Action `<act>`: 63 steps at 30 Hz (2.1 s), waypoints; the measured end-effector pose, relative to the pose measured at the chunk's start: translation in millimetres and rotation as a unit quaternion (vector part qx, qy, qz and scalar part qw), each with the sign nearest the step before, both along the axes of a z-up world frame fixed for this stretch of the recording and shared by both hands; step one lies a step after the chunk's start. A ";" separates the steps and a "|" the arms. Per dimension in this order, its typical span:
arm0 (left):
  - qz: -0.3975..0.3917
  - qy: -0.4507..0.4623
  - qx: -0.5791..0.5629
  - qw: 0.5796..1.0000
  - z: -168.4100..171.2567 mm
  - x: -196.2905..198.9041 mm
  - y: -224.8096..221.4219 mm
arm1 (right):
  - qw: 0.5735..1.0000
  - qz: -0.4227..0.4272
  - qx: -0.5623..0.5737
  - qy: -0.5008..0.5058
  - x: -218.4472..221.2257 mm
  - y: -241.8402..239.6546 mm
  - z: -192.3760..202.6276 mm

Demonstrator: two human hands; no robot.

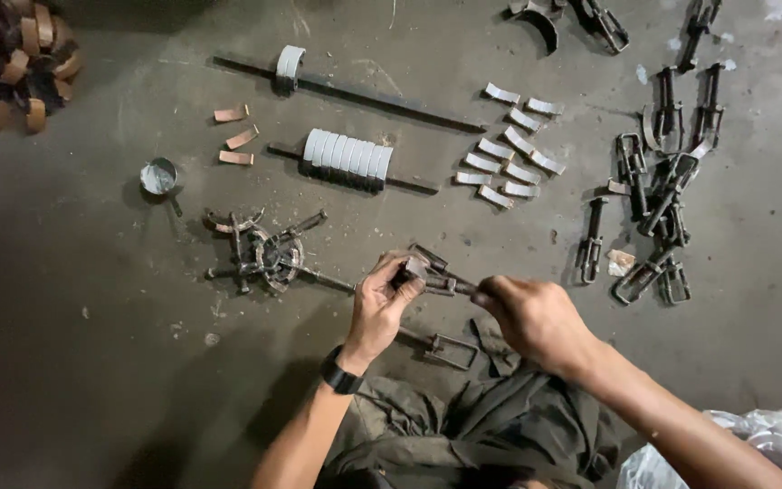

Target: Sorting and inspecting valve spring compressors and metal engine components spread on a workshop floor.

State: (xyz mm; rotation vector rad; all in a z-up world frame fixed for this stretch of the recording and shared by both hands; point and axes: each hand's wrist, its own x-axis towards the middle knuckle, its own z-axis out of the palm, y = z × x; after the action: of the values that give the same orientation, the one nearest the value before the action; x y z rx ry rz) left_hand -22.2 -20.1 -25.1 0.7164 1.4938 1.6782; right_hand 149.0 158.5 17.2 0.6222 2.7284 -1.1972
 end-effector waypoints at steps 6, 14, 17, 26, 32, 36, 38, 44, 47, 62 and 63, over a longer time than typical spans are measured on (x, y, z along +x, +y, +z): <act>-0.009 0.050 0.007 0.999 7.9 -6.8 -3.6 | 0.997 0.006 0.027 0.072 4.9 -5.1 -19.2; -0.051 0.236 -0.075 0.967 -19.1 -14.6 4.3 | 0.805 -0.226 -0.536 -0.113 17.9 -5.6 -65.7; -0.122 0.394 -0.142 0.900 -13.4 -15.8 8.7 | 0.692 -0.260 -0.667 -0.094 19.6 -13.5 -65.1; -0.111 0.291 -0.186 0.932 -27.4 -4.4 5.9 | 0.976 -0.102 0.111 0.157 29.4 -42.5 -76.7; -0.076 0.481 -0.060 0.871 -21.9 -10.5 9.7 | 0.970 -0.207 -0.128 -0.027 36.3 -37.7 -83.7; -0.129 0.406 -0.107 0.899 -16.6 -7.9 19.3 | 0.944 -0.239 -0.225 -0.036 34.3 -35.5 -62.0; -0.174 0.312 -0.192 0.914 -15.0 -5.1 22.3 | 0.953 -0.240 -0.180 -0.044 29.9 -39.0 -42.2; -0.134 0.290 -0.131 0.938 -6.3 3.3 22.8 | 0.977 -0.187 0.006 0.106 41.5 -45.7 -58.0; -0.107 0.376 -0.084 0.917 0.3 1.6 23.7 | 0.971 -0.211 -0.050 0.100 48.4 -47.0 -72.6; -0.186 0.450 -0.076 0.870 35.3 -10.3 12.7 | 0.866 -0.312 -0.376 0.104 73.7 -76.9 -107.4; -0.185 0.450 -0.083 0.870 34.2 -11.0 11.4 | 0.859 -0.319 -0.386 0.104 74.7 -79.0 -110.5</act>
State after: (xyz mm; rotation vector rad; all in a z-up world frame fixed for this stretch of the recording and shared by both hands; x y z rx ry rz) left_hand -33.2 -8.8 9.1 1.7126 1.8964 0.9067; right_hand 223.7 79.5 -93.3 1.3465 1.8702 -2.4139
